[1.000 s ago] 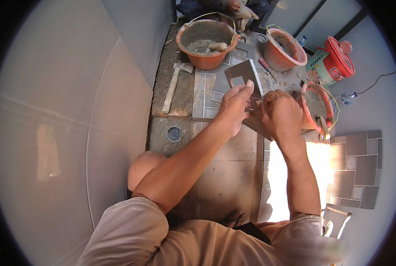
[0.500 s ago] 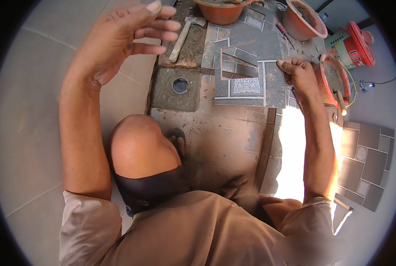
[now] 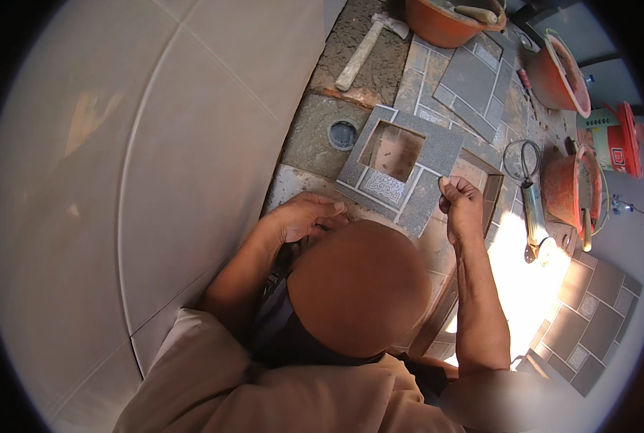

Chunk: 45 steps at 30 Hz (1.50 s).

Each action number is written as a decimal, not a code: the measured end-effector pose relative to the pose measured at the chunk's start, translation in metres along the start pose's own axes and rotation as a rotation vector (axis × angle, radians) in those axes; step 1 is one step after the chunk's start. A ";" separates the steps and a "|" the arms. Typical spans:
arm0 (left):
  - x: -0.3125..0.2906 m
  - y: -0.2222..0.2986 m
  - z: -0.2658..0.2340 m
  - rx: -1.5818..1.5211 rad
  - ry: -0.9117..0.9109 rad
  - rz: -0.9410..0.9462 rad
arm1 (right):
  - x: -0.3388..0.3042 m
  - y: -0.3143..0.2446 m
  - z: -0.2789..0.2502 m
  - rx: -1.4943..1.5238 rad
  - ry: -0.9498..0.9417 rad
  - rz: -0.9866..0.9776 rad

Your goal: The person kneels on the floor and applies cement to the back of a square tile using a trowel. They then place the tile into a pre-cut hole in the floor, aligning it with the surrounding tiles. The person uses a hammer to tap the tile into place and adjusts a drain cover over the opening.

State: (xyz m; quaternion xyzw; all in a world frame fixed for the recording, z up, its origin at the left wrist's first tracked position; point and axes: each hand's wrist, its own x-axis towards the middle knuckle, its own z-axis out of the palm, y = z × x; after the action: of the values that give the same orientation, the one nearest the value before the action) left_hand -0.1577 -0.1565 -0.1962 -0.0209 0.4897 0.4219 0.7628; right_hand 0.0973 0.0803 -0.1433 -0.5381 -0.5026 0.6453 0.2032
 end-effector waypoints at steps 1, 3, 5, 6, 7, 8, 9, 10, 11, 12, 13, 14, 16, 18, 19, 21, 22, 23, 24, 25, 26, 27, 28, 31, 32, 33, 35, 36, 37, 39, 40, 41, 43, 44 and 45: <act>0.004 -0.005 -0.004 -0.048 0.032 0.032 | 0.000 0.008 0.010 0.010 -0.001 0.021; 0.011 -0.017 -0.014 -0.142 0.124 0.050 | 0.002 0.029 0.025 0.019 -0.028 0.069; 0.018 -0.027 -0.023 -0.213 0.242 0.052 | 0.010 0.050 0.040 0.015 -0.056 0.075; 0.026 -0.032 -0.029 -0.254 0.303 0.083 | 0.016 0.059 0.044 0.013 -0.069 0.073; 0.033 -0.036 -0.034 -0.294 0.364 0.113 | 0.023 0.068 0.047 0.010 -0.122 0.066; 0.040 -0.037 -0.038 -0.332 0.421 0.145 | 0.029 0.072 0.053 0.003 -0.128 0.072; 0.045 -0.037 -0.042 -0.352 0.459 0.178 | 0.036 0.076 0.061 -0.003 -0.134 0.078; 0.051 -0.037 -0.047 -0.370 0.498 0.211 | 0.044 0.079 0.068 -0.009 -0.139 0.084; 0.055 -0.038 -0.051 -0.389 0.537 0.240 | 0.053 0.082 0.074 -0.051 -0.137 0.092; 0.060 -0.040 -0.054 -0.398 0.563 0.260 | 0.060 0.084 0.079 -0.064 -0.136 0.100; 0.064 -0.041 -0.058 -0.407 0.588 0.279 | 0.066 0.088 0.085 -0.076 -0.134 0.109; 0.068 -0.043 -0.060 -0.414 0.608 0.297 | 0.073 0.092 0.089 -0.088 -0.127 0.115; 0.076 -0.046 -0.065 -0.426 0.653 0.322 | 0.088 0.098 0.093 -0.181 -0.157 0.107; 0.081 -0.048 -0.065 -0.444 0.692 0.339 | 0.101 0.107 0.092 -0.223 -0.181 0.112; 0.084 -0.049 -0.064 -0.456 0.707 0.348 | 0.107 0.111 0.092 -0.219 -0.190 0.116; 0.086 -0.050 -0.065 -0.473 0.729 0.358 | 0.110 0.114 0.100 -0.211 -0.191 0.111; 0.088 -0.051 -0.064 -0.477 0.731 0.358 | 0.109 0.115 0.101 -0.199 -0.178 0.123; 0.088 -0.053 -0.066 -0.482 0.740 0.361 | 0.108 0.115 0.103 -0.184 -0.170 0.134; 0.089 -0.056 -0.068 -0.478 0.730 0.369 | 0.108 0.114 0.104 -0.169 -0.162 0.145; 0.089 -0.060 -0.070 -0.475 0.718 0.378 | 0.104 0.113 0.103 -0.159 -0.170 0.138; 0.087 -0.064 -0.072 -0.473 0.711 0.388 | 0.098 0.114 0.101 -0.149 -0.183 0.131; 0.085 -0.066 -0.070 -0.467 0.696 0.407 | 0.091 0.118 0.095 -0.143 -0.191 0.125; 0.082 -0.068 -0.068 -0.462 0.681 0.426 | 0.083 0.121 0.089 -0.139 -0.195 0.122; 0.080 -0.061 -0.065 -0.390 0.612 0.466 | 0.062 0.133 0.069 -0.062 -0.177 0.081; 0.079 -0.056 -0.063 -0.356 0.586 0.472 | 0.053 0.133 0.067 0.011 -0.147 0.058; 0.079 -0.051 -0.060 -0.276 0.569 0.495 | 0.046 0.133 0.066 0.083 -0.117 0.035; 0.073 -0.040 -0.059 -0.120 0.551 0.548 | 0.032 0.116 0.072 0.189 -0.037 0.100; 0.073 -0.036 -0.057 -0.104 0.531 0.566 | 0.031 0.111 0.070 0.217 -0.003 0.124; 0.073 -0.033 -0.055 -0.088 0.512 0.583 | 0.029 0.107 0.069 0.247 0.032 0.148; 0.078 -0.028 -0.057 -0.051 0.493 0.600 | 0.036 0.110 0.058 0.261 0.072 0.181; 0.078 -0.025 -0.060 -0.031 0.497 0.596 | 0.039 0.111 0.053 0.264 0.073 0.168; 0.077 -0.024 -0.063 -0.010 0.506 0.591 | 0.041 0.111 0.050 0.269 0.071 0.160; 0.075 -0.024 -0.068 -0.024 0.493 0.590 | 0.040 0.113 0.047 0.253 0.081 0.126; 0.073 -0.021 -0.066 -0.030 0.481 0.589 | 0.039 0.111 0.045 0.232 0.100 0.097; 0.073 -0.018 -0.064 0.024 0.491 0.553 | 0.037 0.109 0.045 0.211 0.117 0.069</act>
State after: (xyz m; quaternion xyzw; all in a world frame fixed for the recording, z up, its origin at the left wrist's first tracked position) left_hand -0.1807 -0.1510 -0.2919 0.0207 0.6500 0.5889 0.4799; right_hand 0.0751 0.0459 -0.2603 -0.5676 -0.4006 0.6685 0.2654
